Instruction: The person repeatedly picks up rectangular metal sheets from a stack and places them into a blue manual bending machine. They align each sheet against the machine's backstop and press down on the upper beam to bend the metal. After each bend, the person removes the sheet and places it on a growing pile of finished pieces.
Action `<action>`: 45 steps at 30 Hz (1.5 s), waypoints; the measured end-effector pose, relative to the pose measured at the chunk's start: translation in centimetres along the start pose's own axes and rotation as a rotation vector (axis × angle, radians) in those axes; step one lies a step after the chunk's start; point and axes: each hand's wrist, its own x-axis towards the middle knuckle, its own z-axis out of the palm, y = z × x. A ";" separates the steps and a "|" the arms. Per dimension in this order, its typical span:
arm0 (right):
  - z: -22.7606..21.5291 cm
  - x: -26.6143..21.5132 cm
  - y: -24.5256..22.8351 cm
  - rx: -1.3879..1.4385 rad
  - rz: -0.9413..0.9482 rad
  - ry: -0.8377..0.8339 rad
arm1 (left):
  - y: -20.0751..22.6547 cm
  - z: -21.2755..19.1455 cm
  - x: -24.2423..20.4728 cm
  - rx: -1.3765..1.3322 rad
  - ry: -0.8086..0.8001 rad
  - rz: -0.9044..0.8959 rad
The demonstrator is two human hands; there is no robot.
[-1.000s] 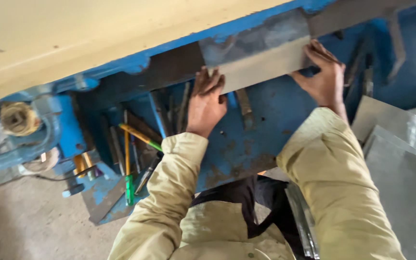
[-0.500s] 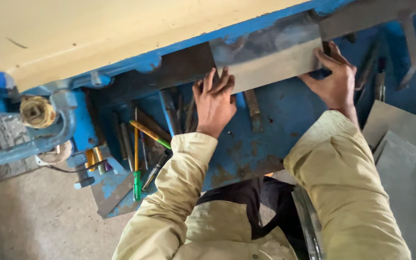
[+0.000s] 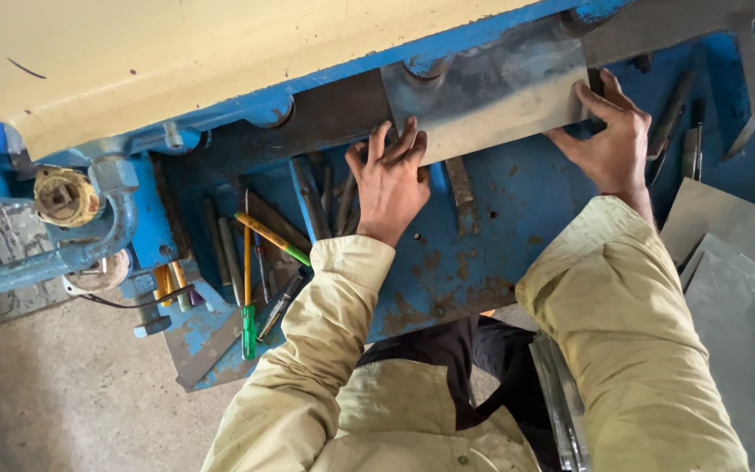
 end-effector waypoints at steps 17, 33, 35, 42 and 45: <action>0.3 0.1 0.4 0.014 0.020 0.010 | 0.0 -0.1 0.1 0.006 -0.023 0.021; -0.8 -3.1 -6.6 -0.043 0.631 -0.088 | 1.4 -5.2 -7.0 -0.026 -0.079 0.101; -1.2 -3.5 -7.1 -0.028 0.941 -0.131 | 0.7 -7.3 -9.9 -0.062 -0.083 0.092; -4.3 -9.6 -14.4 0.527 0.888 -0.149 | -0.8 -11.1 -15.5 -0.340 -0.218 0.119; -8.3 -18.0 -17.7 0.491 0.828 0.032 | 1.9 -13.4 -16.3 -0.374 -0.205 0.126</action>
